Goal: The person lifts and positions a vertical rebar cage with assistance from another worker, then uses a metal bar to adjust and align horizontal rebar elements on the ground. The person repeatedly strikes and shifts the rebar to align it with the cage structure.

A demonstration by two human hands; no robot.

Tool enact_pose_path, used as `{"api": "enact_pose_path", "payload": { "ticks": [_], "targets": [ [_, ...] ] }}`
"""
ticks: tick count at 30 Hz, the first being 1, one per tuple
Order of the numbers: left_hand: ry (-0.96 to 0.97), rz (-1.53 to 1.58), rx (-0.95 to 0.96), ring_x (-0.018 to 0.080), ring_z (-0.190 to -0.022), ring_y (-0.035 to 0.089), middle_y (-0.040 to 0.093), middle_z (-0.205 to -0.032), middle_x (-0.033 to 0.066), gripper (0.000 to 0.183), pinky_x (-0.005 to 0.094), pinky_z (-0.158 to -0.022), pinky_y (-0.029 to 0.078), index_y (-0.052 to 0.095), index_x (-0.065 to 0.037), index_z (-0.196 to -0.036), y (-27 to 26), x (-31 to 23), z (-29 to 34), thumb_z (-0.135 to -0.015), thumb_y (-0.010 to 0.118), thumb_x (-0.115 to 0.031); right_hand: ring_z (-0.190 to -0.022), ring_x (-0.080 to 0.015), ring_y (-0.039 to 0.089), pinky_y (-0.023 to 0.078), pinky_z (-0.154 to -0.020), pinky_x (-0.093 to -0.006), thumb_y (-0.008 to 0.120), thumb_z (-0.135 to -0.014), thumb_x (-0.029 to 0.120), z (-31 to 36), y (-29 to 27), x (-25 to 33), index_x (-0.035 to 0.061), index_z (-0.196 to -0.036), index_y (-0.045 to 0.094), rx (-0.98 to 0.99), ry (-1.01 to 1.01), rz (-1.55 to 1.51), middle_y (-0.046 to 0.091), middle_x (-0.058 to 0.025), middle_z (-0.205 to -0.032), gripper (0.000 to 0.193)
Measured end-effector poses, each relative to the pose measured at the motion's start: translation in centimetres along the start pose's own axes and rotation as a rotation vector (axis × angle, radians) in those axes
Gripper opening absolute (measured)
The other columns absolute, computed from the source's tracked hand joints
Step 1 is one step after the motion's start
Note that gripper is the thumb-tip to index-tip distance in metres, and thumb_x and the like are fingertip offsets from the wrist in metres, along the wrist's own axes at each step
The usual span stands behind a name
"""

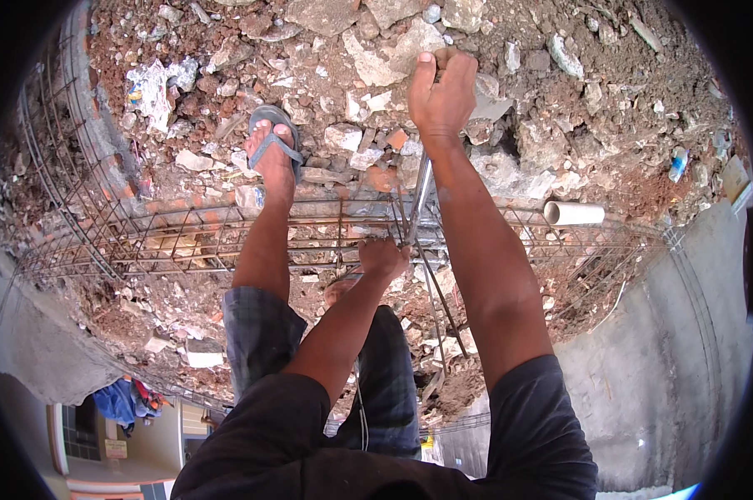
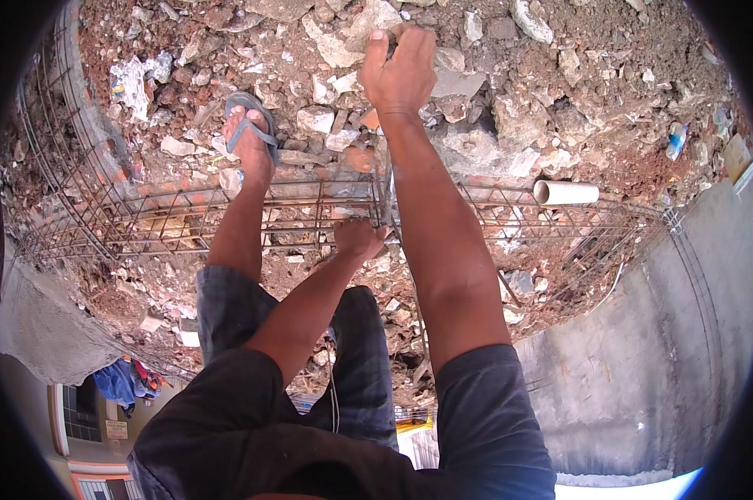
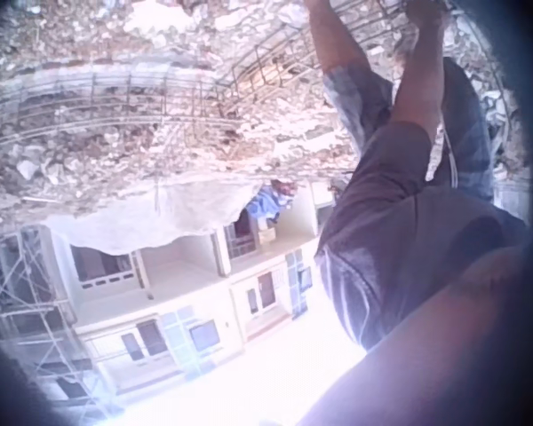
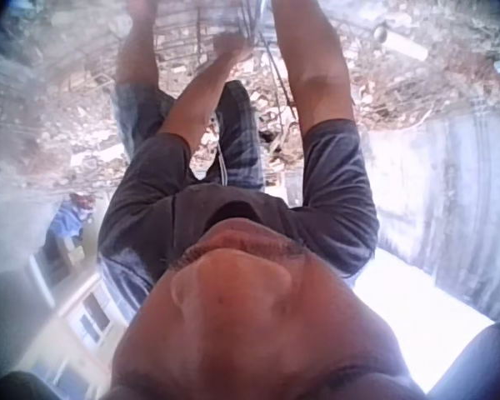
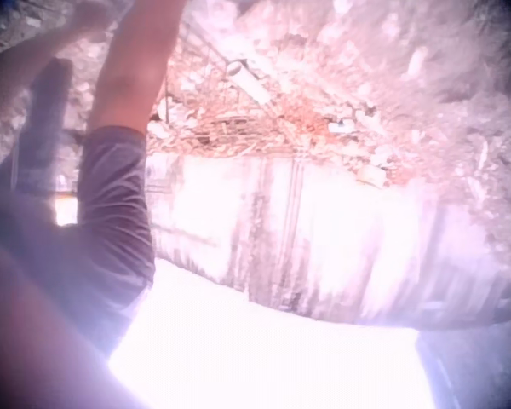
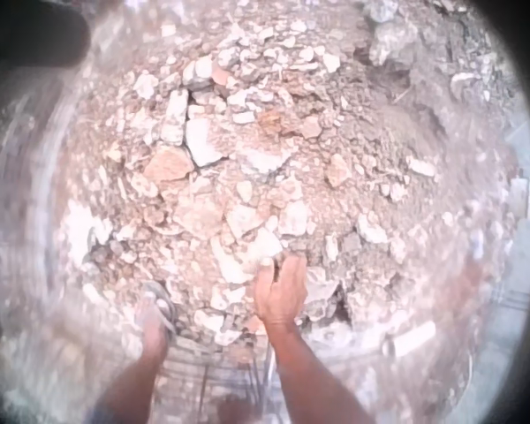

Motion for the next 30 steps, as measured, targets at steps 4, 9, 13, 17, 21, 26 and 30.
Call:
{"api": "enact_pose_path", "payload": {
  "ticks": [4,9,13,17,21,26,30],
  "targets": [
    [0.025,-0.029,-0.044,0.0330,-0.106,0.070,0.074,-0.110,0.0183,0.063,0.0501,-0.099,0.045,0.074,-0.004,-0.109,0.0,-0.1,0.3,-0.098,0.046,-0.059,-0.095,-0.0358,0.065,0.050,-0.081,-0.0501,0.062,-0.095,0.036,0.4,-0.9,-0.1,0.0046,-0.110,0.058,-0.073,0.066,-0.065,0.061,-0.0150,-0.108,0.035],
    [0.032,-0.021,-0.029,0.0326,-0.108,0.069,0.074,-0.111,0.0184,0.065,0.0514,-0.100,0.045,0.074,-0.003,-0.109,-0.3,0.0,0.0,-0.099,0.045,-0.060,-0.077,-0.0354,0.070,0.054,-0.075,-0.0485,0.066,-0.092,0.038,0.3,-1.4,-0.5,0.0064,-0.100,0.064,-0.054,0.190,-0.021,0.071,-0.0112,-0.083,0.033],
    [0.029,-0.006,0.082,0.0330,-0.110,0.069,0.074,-0.112,0.0181,0.065,0.0516,-0.103,0.043,0.073,-0.003,-0.112,-1.0,-0.3,0.1,-0.099,0.044,-0.060,-0.071,-0.0337,0.071,0.055,-0.069,-0.0461,0.071,-0.088,0.042,0.3,-1.2,-0.7,0.0079,-0.091,0.067,-0.057,0.234,0.003,0.072,-0.0095,-0.075,0.034],
    [0.026,-0.022,0.190,0.0341,-0.112,0.069,0.074,-0.113,0.0179,0.064,0.0520,-0.108,0.038,0.069,-0.003,-0.118,-1.6,-0.8,0.6,-0.101,0.041,-0.057,-0.065,-0.0235,0.070,0.055,-0.066,-0.0373,0.074,-0.088,0.043,0.2,-1.6,-2.0,0.0055,-0.090,0.069,-0.078,0.214,0.020,0.072,-0.0088,-0.074,0.038],
    [0.042,-0.033,0.165,0.0341,-0.109,0.070,0.075,-0.111,0.0184,0.062,0.0526,-0.107,0.040,0.069,-0.002,-0.117,-1.0,-0.4,0.2,-0.101,0.042,-0.056,-0.064,-0.0210,0.069,0.054,-0.065,-0.0352,0.075,-0.088,0.042,0.1,-3.2,-1.9,0.0044,-0.087,0.069,-0.081,0.243,-0.004,0.071,-0.0078,-0.071,0.038],
    [0.105,-0.053,0.124,0.0346,-0.106,0.070,0.074,-0.109,0.0194,0.061,0.0535,-0.106,0.041,0.065,-0.002,-0.122,-0.1,0.0,0.0,-0.101,0.043,-0.055,-0.054,-0.0106,0.058,0.046,-0.053,-0.0274,0.074,-0.094,0.037,0.7,-5.3,-3.1,0.0013,-0.084,0.067,-0.115,0.283,-0.341,0.064,-0.0035,-0.063,0.037],
    [0.151,-0.051,0.045,0.0346,-0.110,0.069,0.073,-0.111,0.0201,0.060,0.0537,-0.107,0.040,0.063,-0.002,-0.124,0.1,0.0,0.9,-0.102,0.043,-0.054,-0.050,-0.0096,0.055,0.043,-0.048,-0.0257,0.071,-0.097,0.039,1.8,-5.2,-3.3,0.0008,-0.084,0.067,0.087,0.495,-0.560,0.059,-0.0029,-0.059,0.041]
  ]
}}
Point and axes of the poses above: each hand's wrist, its own z-axis away from the middle knuckle, its own y-axis out of the palm, x = y × z, the point moved 6 cm from there along -z, towards the middle knuckle
